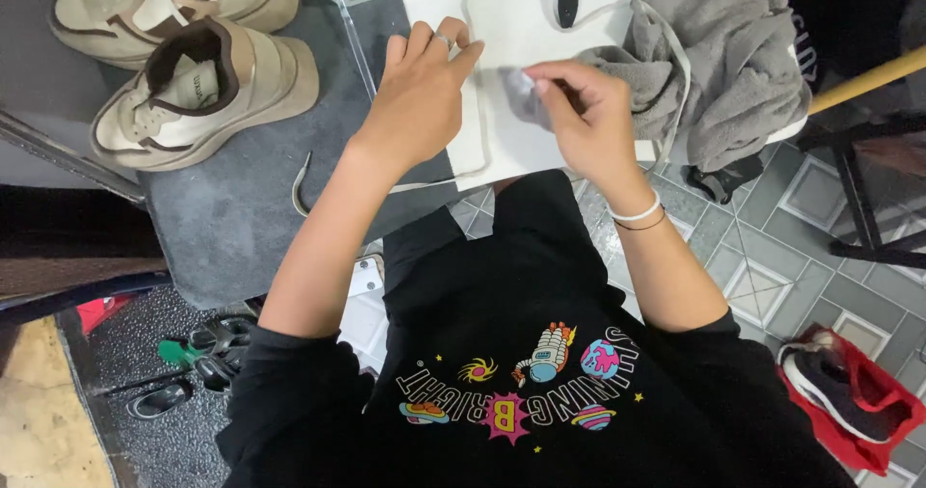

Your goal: Applying a liquid substance, likely dye or a cleaning agent, to a white shoelace using a small sponge applicator.

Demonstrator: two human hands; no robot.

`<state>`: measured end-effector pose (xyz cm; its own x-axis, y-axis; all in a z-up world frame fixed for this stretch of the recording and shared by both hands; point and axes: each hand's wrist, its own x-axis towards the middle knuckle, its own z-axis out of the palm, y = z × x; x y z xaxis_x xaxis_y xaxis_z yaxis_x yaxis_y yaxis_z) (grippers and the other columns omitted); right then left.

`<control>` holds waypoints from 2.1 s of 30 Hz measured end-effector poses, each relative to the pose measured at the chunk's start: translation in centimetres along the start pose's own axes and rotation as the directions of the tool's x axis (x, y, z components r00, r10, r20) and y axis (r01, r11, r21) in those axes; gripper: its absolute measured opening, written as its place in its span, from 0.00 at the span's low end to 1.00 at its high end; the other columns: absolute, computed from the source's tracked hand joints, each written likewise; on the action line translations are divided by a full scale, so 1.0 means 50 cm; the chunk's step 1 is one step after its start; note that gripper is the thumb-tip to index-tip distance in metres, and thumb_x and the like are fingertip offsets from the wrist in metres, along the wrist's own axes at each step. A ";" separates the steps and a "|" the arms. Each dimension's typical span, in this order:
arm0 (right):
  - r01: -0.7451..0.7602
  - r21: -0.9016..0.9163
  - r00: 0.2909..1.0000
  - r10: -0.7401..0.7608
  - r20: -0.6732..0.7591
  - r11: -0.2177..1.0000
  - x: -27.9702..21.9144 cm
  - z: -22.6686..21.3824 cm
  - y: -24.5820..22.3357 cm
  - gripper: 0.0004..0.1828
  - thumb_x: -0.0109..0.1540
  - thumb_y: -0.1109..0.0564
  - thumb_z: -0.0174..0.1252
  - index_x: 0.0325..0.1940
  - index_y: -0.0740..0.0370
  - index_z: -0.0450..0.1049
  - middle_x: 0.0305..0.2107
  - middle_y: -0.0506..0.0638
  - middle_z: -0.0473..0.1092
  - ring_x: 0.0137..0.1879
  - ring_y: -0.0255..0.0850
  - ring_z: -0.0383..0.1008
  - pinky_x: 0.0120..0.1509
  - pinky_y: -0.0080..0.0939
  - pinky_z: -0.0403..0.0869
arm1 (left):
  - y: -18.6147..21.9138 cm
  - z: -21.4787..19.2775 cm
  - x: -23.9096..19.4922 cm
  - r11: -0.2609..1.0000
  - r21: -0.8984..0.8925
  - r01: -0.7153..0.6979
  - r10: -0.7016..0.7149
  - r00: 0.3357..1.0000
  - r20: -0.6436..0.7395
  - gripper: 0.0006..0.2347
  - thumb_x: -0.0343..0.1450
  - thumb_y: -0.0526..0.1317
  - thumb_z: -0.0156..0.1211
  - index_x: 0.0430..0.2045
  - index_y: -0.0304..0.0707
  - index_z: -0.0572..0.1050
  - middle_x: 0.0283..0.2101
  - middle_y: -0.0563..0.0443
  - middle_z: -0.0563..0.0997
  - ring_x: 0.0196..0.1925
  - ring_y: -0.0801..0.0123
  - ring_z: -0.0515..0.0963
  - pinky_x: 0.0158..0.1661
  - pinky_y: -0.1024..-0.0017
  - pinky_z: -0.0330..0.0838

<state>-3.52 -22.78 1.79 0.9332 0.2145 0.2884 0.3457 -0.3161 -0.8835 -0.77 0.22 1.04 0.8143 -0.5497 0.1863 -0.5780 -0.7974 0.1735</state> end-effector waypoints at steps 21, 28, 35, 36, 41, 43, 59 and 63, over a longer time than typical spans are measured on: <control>0.324 -0.254 0.946 -0.318 0.064 0.911 0.023 0.039 -0.015 0.09 0.69 0.73 0.53 0.47 0.73 0.78 0.39 0.61 0.78 0.47 0.53 0.78 0.54 0.48 0.76 | -0.032 -0.042 0.030 0.938 -0.336 0.089 -0.040 0.988 0.148 0.28 0.66 0.18 0.37 0.53 0.45 0.79 0.50 0.49 0.66 0.44 0.52 0.61 0.42 0.62 0.51; 0.437 -0.595 0.880 -0.459 0.126 0.675 0.047 0.153 0.067 0.12 0.58 0.77 0.59 0.46 0.76 0.74 0.40 0.61 0.72 0.42 0.53 0.69 0.47 0.46 0.74 | -0.058 -0.028 0.061 0.964 -0.263 0.030 -0.001 0.994 0.109 0.24 0.70 0.20 0.41 0.48 0.45 0.83 0.45 0.50 0.65 0.43 0.52 0.59 0.42 0.60 0.50; 0.562 -0.473 0.827 -0.469 0.310 0.678 0.043 0.128 0.066 0.09 0.59 0.78 0.57 0.39 0.73 0.74 0.35 0.59 0.70 0.39 0.48 0.64 0.43 0.44 0.70 | -0.067 -0.016 0.075 0.968 -0.241 0.076 -0.030 0.982 0.188 0.24 0.69 0.21 0.47 0.50 0.47 0.83 0.45 0.51 0.66 0.45 0.54 0.59 0.47 0.58 0.50; 0.568 -0.419 0.821 -0.452 0.349 0.708 0.039 0.124 0.066 0.09 0.60 0.77 0.57 0.43 0.74 0.76 0.37 0.59 0.71 0.40 0.49 0.64 0.45 0.44 0.71 | -0.068 -0.018 0.077 0.963 -0.250 0.097 -0.047 0.979 0.200 0.24 0.68 0.20 0.47 0.50 0.47 0.83 0.44 0.52 0.65 0.45 0.54 0.59 0.47 0.58 0.50; 0.505 -0.293 0.845 -0.396 0.359 0.812 0.008 0.099 0.064 0.18 0.58 0.82 0.51 0.47 0.75 0.77 0.42 0.59 0.74 0.47 0.52 0.68 0.49 0.46 0.75 | -0.063 -0.017 0.073 0.959 -0.258 0.121 -0.072 0.979 0.189 0.25 0.67 0.19 0.45 0.49 0.48 0.84 0.43 0.52 0.65 0.44 0.54 0.59 0.46 0.60 0.50; 0.492 -0.245 0.845 -0.390 0.367 0.835 -0.008 0.088 0.052 0.18 0.59 0.82 0.50 0.47 0.74 0.77 0.41 0.57 0.74 0.46 0.51 0.68 0.49 0.45 0.74 | -0.061 -0.014 0.069 0.960 -0.252 0.123 -0.077 0.980 0.184 0.25 0.68 0.19 0.45 0.49 0.48 0.84 0.43 0.52 0.64 0.43 0.54 0.59 0.44 0.61 0.50; -0.022 0.053 0.988 0.014 0.155 0.998 0.002 0.027 0.003 0.09 0.71 0.65 0.54 0.50 0.65 0.80 0.33 0.50 0.77 0.28 0.31 0.64 0.34 0.30 0.65 | -0.046 0.001 0.055 0.971 -0.213 0.109 -0.067 0.979 0.192 0.31 0.61 0.16 0.44 0.56 0.43 0.79 0.44 0.47 0.65 0.44 0.52 0.59 0.42 0.60 0.51; 0.272 -0.199 0.961 -0.276 0.009 0.941 0.032 0.052 -0.002 0.12 0.68 0.72 0.49 0.49 0.69 0.77 0.38 0.57 0.76 0.42 0.45 0.73 0.48 0.41 0.72 | -0.038 -0.026 0.052 0.945 -0.279 0.173 -0.103 0.963 0.248 0.31 0.65 0.17 0.39 0.58 0.45 0.78 0.45 0.48 0.65 0.44 0.52 0.59 0.45 0.61 0.52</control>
<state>-2.32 -19.98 1.39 0.8006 0.3021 0.5174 0.5990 -0.4232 -0.6798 2.38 0.61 2.45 0.8572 -0.5090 -0.0783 -0.4200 -0.7790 0.4656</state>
